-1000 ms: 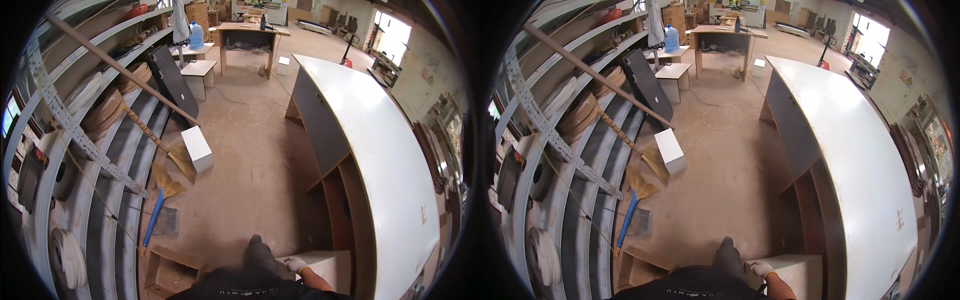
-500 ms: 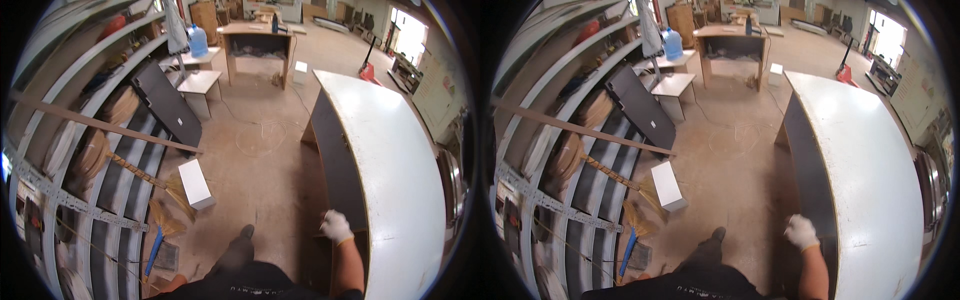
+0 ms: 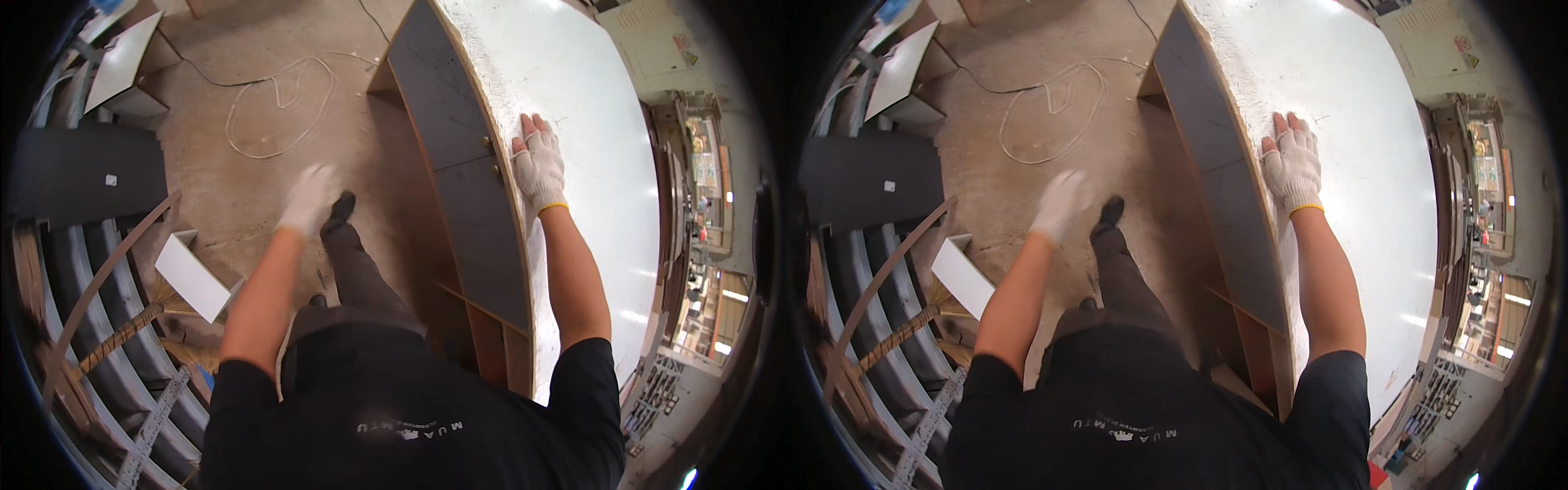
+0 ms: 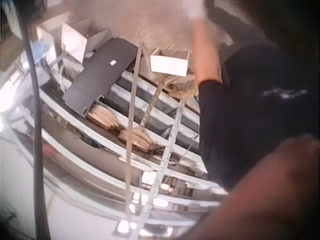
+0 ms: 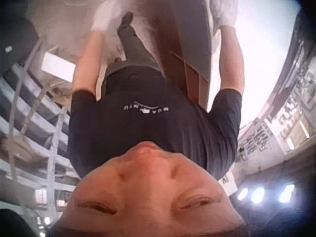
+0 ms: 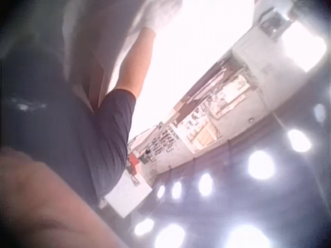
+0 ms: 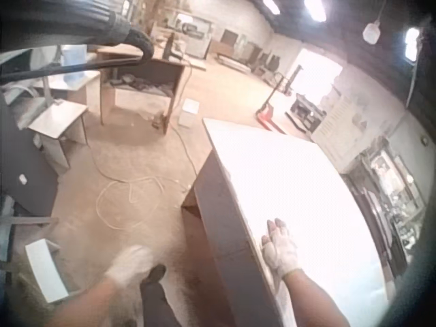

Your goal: The person repeatedly picks up brown wood panels from a workbench and stacks them into a growing pile. The person then walks to a different area, picks up a strap from the floor, and places it into a green bag.

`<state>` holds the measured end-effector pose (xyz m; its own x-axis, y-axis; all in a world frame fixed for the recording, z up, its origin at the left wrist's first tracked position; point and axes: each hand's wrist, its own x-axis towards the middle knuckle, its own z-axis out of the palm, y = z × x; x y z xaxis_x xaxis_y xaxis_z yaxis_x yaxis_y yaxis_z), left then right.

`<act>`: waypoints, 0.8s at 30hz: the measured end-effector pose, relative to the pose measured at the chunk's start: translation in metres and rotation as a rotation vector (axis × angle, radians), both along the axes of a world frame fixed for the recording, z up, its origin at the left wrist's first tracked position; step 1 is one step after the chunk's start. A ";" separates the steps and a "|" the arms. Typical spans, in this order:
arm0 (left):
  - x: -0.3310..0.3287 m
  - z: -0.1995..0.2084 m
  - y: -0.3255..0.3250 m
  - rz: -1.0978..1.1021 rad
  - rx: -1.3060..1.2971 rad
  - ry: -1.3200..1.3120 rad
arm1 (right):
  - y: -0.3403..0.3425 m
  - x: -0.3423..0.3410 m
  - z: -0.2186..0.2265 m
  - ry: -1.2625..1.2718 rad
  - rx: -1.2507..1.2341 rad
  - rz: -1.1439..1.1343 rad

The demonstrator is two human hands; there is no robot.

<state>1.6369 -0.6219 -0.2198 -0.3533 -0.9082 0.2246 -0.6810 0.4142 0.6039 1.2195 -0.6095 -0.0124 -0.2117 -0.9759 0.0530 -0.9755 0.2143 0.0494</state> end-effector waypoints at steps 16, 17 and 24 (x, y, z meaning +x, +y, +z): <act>-0.264 -0.015 -0.078 -0.371 1.014 0.498 | 0.009 0.000 0.007 -0.333 -0.039 -0.098; -0.219 -0.007 -0.084 -0.324 1.293 0.477 | 0.010 0.001 0.006 -0.369 -0.140 -0.048; 0.035 0.147 -0.165 0.131 0.947 0.176 | 0.027 0.092 -0.018 -0.946 -0.500 -0.137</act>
